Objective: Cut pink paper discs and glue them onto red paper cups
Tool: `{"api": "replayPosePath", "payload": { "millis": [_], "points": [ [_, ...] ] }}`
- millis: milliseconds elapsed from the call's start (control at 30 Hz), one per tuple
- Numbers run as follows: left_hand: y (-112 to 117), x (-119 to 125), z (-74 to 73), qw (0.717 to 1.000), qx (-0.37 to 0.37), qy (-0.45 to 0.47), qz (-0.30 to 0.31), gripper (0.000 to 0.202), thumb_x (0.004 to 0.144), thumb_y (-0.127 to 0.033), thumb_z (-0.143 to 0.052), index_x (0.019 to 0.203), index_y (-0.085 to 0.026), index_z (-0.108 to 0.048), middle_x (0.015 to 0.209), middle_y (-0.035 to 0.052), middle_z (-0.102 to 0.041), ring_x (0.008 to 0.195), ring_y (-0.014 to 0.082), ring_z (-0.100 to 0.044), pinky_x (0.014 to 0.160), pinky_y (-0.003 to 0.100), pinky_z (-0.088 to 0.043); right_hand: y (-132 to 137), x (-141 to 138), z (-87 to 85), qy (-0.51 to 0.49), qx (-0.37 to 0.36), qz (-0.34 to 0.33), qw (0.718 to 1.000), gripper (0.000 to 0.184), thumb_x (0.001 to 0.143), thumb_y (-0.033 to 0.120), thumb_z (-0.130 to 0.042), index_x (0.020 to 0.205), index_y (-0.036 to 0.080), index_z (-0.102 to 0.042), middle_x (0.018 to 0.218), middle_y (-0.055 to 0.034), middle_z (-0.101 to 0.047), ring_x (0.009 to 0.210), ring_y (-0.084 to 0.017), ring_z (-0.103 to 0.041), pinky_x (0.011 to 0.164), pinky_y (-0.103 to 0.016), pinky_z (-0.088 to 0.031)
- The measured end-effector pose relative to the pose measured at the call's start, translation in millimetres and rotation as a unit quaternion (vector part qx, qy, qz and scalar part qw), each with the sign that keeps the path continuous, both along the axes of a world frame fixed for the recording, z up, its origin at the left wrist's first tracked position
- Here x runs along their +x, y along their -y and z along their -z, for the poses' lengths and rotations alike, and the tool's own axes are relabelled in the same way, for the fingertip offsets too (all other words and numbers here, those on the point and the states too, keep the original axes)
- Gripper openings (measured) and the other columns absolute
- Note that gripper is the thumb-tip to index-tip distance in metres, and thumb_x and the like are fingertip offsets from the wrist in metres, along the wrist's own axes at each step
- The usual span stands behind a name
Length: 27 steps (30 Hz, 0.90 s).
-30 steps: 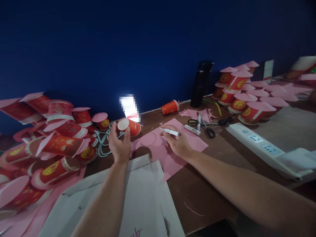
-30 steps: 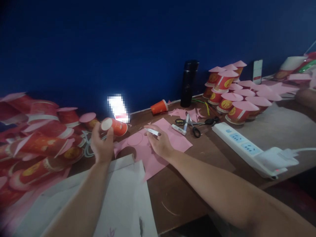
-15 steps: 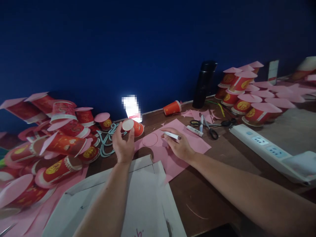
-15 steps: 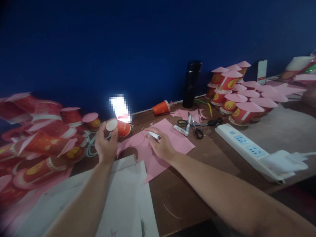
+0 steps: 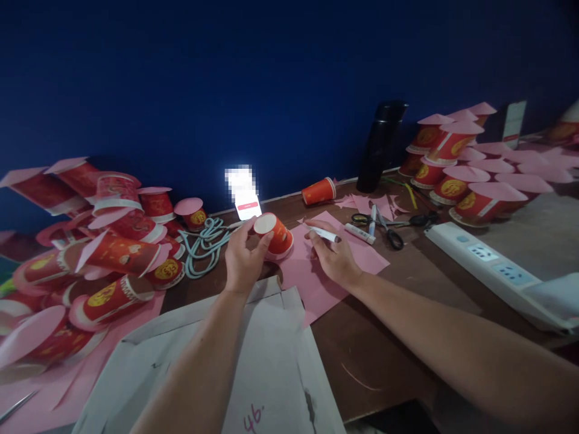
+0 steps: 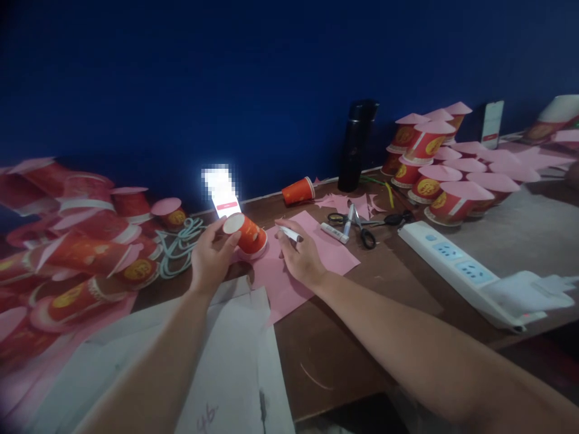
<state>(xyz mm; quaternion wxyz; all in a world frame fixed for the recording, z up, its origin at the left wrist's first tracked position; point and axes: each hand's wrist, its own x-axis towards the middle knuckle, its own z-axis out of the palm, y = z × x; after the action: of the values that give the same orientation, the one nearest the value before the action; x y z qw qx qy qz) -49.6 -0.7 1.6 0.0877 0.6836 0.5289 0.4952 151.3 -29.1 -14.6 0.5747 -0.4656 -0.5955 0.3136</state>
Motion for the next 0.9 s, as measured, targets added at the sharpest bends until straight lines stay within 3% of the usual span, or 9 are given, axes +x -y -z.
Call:
{"api": "replayPosePath", "payload": {
  "millis": [300,900],
  "points": [
    [5.2,7.2,-0.2,0.998,-0.040,-0.028,0.047,0.052,0.078,-0.050,-0.065,0.121,-0.021,-0.060,0.122,0.0086,-0.064,0.108,0.0242,-0.061,0.096,0.041,-0.046,-4.7,2.7,6.0,-0.020,0.018,0.006,1.000,0.035,0.093,0.044,-0.050,0.118,0.022,-0.059,0.087,-0.0022,-0.064,0.053,-0.008,-0.057,0.051,-0.024,-0.049],
    [11.1,11.9,-1.5,0.997,-0.048,-0.040,0.054,0.052,0.079,-0.050,-0.065,0.122,-0.022,-0.059,0.124,0.0083,-0.064,0.112,0.0247,-0.059,0.098,0.043,-0.046,-3.6,4.7,2.9,0.000,0.010,-0.007,1.000,0.034,0.093,0.044,-0.049,0.118,0.022,-0.057,0.087,-0.0019,-0.064,0.052,-0.008,-0.057,0.051,-0.024,-0.048]
  ]
}}
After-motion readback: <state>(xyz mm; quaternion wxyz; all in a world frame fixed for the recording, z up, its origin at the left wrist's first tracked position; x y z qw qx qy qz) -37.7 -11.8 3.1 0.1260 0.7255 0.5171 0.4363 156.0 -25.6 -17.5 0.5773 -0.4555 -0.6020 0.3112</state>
